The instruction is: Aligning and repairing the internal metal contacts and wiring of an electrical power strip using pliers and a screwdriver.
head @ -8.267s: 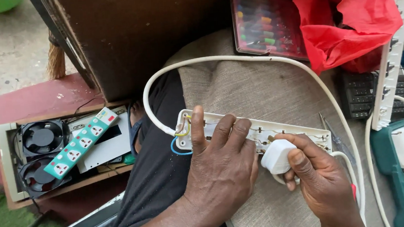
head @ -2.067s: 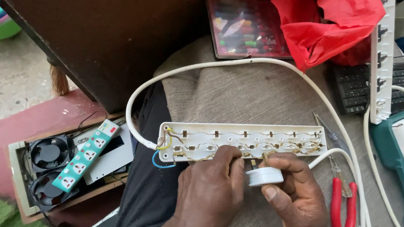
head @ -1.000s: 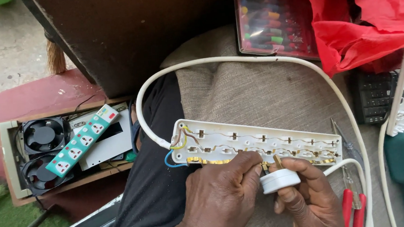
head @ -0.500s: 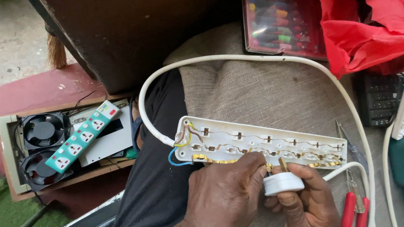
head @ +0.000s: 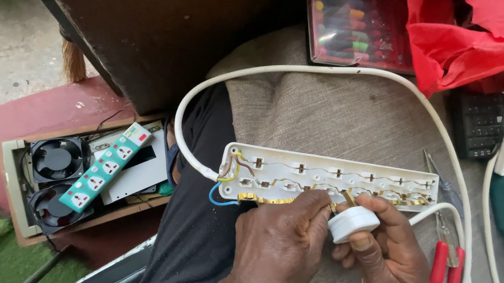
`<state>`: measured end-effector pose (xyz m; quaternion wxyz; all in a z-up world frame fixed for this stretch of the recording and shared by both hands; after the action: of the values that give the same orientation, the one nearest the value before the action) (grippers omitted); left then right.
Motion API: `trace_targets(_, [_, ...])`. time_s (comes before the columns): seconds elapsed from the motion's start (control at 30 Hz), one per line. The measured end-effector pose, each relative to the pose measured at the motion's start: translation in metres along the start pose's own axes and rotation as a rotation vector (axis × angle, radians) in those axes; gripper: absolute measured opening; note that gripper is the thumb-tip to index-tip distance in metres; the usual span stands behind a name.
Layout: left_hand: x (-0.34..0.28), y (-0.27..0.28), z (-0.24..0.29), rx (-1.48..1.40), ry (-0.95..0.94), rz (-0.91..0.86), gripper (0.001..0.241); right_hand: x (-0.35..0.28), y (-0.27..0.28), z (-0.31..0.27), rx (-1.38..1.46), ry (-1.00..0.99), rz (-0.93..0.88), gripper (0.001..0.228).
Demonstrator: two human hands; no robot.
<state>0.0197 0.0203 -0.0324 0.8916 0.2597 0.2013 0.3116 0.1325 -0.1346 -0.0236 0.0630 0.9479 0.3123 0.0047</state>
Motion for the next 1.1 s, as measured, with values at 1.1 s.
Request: trace_targets(1.1, [-0.002,-0.006,-0.002,0.024,-0.041,0.107,0.018,0.005,0.018,0.008,0.554,0.011,-0.268,0.049])
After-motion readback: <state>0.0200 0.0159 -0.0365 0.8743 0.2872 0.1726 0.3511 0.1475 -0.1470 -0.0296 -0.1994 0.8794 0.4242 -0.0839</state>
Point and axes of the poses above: each hand's wrist, its own x-axis towards the middle knuckle, its own y-axis out of the back of the hand, z = x × y, the point moved 2 cm from there along x, towards the middle knuckle, and after that the axes turned 15 degrees about x, right-handed, at the moved point
